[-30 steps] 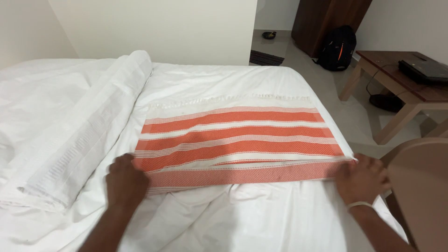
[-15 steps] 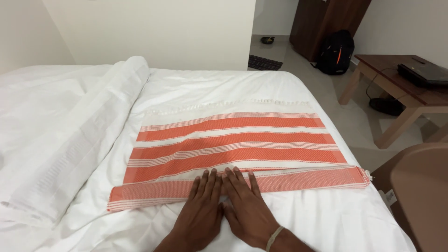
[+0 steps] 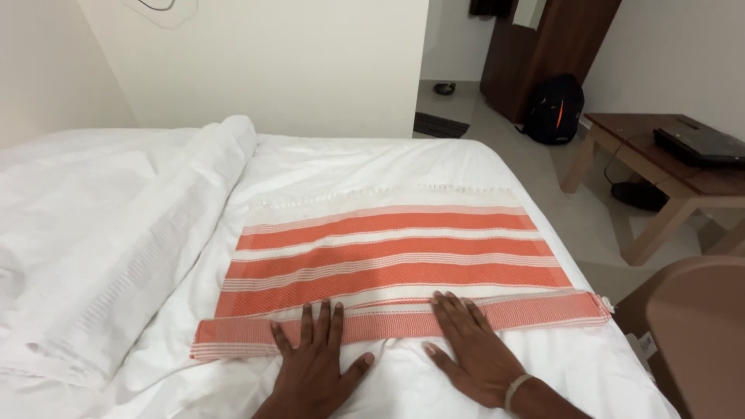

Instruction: The person folds a striped towel on a bed. They repeatedly fold the towel in half lengthwise, smoothing it out with both hands after each fold until it is a narrow strip.

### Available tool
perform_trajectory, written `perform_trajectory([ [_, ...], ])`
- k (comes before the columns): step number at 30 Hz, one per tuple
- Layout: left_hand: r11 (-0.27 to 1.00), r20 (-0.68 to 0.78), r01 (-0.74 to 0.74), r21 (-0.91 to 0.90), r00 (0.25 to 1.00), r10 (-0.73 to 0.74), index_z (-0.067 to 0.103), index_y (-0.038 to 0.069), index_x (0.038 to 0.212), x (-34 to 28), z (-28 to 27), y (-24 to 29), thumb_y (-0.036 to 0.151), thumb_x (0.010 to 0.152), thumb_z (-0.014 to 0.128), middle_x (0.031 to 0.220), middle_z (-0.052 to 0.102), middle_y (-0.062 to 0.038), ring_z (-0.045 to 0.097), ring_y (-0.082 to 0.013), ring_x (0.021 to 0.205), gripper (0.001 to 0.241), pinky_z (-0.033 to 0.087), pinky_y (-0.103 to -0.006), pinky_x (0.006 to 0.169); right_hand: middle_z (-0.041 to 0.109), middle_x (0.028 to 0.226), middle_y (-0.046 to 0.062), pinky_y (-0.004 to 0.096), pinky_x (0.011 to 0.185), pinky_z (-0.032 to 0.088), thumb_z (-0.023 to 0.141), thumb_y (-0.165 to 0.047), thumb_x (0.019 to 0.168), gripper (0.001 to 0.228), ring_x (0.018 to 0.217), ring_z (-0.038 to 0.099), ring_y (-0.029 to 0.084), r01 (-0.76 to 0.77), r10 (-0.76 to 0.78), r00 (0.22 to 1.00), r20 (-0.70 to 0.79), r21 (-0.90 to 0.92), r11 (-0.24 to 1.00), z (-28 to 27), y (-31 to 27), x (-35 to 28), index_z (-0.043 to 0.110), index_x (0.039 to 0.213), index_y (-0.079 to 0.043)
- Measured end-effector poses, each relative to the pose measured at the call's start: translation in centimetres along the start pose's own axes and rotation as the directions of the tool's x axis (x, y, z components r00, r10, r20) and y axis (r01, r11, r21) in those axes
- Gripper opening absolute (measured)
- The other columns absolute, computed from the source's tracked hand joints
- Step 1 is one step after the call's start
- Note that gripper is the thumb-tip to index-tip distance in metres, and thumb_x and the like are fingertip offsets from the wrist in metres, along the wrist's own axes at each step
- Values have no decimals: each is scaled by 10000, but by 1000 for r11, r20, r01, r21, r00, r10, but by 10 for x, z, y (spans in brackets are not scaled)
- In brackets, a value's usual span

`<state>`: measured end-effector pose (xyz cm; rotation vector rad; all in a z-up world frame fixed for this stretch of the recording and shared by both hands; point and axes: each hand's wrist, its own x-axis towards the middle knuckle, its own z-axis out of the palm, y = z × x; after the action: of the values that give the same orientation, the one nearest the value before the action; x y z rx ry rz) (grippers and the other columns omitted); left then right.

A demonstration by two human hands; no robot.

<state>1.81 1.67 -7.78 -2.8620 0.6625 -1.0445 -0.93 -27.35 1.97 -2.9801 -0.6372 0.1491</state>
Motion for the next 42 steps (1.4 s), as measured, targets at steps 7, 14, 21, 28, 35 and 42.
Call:
perform_trajectory([
  [7,968,-262,102,227,964,-40,100,46,1580,-9,30,-26,789,1024,154,1647,69,-223,20,-424,1465,929,-35,-830,1081,55,1704,153,436,1265,-27,205,-546,1048,783,1587,-3,234,-116,117,993,14,-44,992,2,52,-20,17,1620,-45],
  [14,937,275,273,219,904,-328,28,171,1613,-9,17,-70,768,998,133,1675,-21,-122,-59,-400,1526,863,-69,-836,1049,27,1705,66,486,1240,-54,207,-578,994,802,1575,-29,204,-319,307,945,-114,-100,943,26,145,-52,17,1620,-114],
  [21,640,724,722,262,291,-625,165,240,1614,9,-41,-95,765,961,261,1727,11,-78,-40,-401,1587,843,-27,-874,1042,22,1724,4,629,1218,0,228,-615,988,796,1585,-17,254,-726,724,687,-63,-45,686,20,163,-59,47,1641,-198],
  [28,831,338,506,-230,843,-419,446,5,1452,26,-1,-98,362,904,555,1573,392,-203,356,-364,1476,662,294,-508,1246,295,1631,159,568,1215,142,463,-331,971,605,1529,184,367,-150,157,904,-399,47,987,24,81,0,408,1520,-82],
  [35,871,390,293,-395,912,-129,351,-4,1519,94,69,-67,354,988,485,1615,309,-195,245,-359,1521,655,192,-473,1252,216,1706,124,581,1235,14,341,-458,1070,611,1591,67,346,65,-54,997,-61,188,980,11,-8,119,381,1573,-113],
  [42,971,546,232,-56,821,-164,228,152,1614,118,103,-115,512,1041,265,1721,138,-120,100,-346,1539,677,66,-583,1208,-1,1740,25,622,1224,-48,166,-517,1040,667,1595,-38,285,-80,80,993,84,-2,997,15,56,209,119,1635,-219],
])
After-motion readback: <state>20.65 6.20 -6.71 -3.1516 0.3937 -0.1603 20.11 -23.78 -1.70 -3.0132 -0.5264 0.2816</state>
